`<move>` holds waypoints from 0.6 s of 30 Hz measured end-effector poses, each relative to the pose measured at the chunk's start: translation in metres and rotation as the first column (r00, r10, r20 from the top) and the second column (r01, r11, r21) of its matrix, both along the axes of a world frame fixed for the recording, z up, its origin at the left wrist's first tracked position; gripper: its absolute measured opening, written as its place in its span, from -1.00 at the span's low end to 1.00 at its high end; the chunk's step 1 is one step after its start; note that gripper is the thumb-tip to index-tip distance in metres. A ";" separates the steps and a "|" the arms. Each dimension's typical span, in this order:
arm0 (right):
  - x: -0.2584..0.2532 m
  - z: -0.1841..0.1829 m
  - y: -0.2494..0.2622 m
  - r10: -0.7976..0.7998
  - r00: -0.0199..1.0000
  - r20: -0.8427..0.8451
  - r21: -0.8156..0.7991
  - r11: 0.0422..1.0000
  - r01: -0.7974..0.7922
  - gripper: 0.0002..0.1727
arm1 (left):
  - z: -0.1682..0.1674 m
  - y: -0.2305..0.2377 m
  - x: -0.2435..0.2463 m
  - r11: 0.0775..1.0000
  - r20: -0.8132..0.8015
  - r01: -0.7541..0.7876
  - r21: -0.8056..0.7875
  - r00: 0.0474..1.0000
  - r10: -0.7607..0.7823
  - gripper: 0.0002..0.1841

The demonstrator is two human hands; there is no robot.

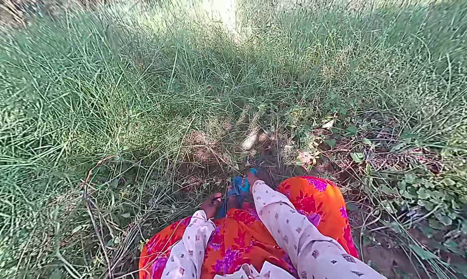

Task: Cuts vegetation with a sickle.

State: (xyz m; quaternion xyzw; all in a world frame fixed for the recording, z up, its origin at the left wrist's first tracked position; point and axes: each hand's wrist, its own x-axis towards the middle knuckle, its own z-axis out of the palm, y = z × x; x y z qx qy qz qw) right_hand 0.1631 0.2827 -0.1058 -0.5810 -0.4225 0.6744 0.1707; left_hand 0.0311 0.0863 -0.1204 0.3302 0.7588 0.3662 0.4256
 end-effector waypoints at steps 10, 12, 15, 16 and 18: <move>-0.026 0.051 -0.069 0.441 0.892 0.098 0.226 0.863 -0.452 -0.48 | -0.011 -0.006 -0.004 0.998 -0.090 0.038 -0.041 0.995 -0.042 -0.59; -0.015 0.054 -0.040 0.219 0.972 0.084 0.260 0.937 -0.234 -0.50 | -0.007 -0.005 -0.003 0.999 -0.078 0.039 -0.027 0.996 -0.041 -0.59; -0.002 0.058 -0.005 -0.164 0.983 -0.079 0.248 0.952 0.179 -0.53 | -0.005 -0.002 -0.002 0.999 -0.046 0.037 -0.034 0.998 -0.038 -0.58; 0.000 0.057 0.004 -0.257 0.957 -0.138 0.218 0.934 0.282 -0.51 | -0.005 0.000 -0.002 0.999 -0.032 0.024 -0.030 0.999 -0.025 -0.58; 0.005 0.047 0.017 -0.379 0.908 -0.178 0.144 0.903 0.405 -0.53 | -0.001 0.001 0.001 1.000 -0.001 -0.011 -0.012 1.000 0.011 -0.58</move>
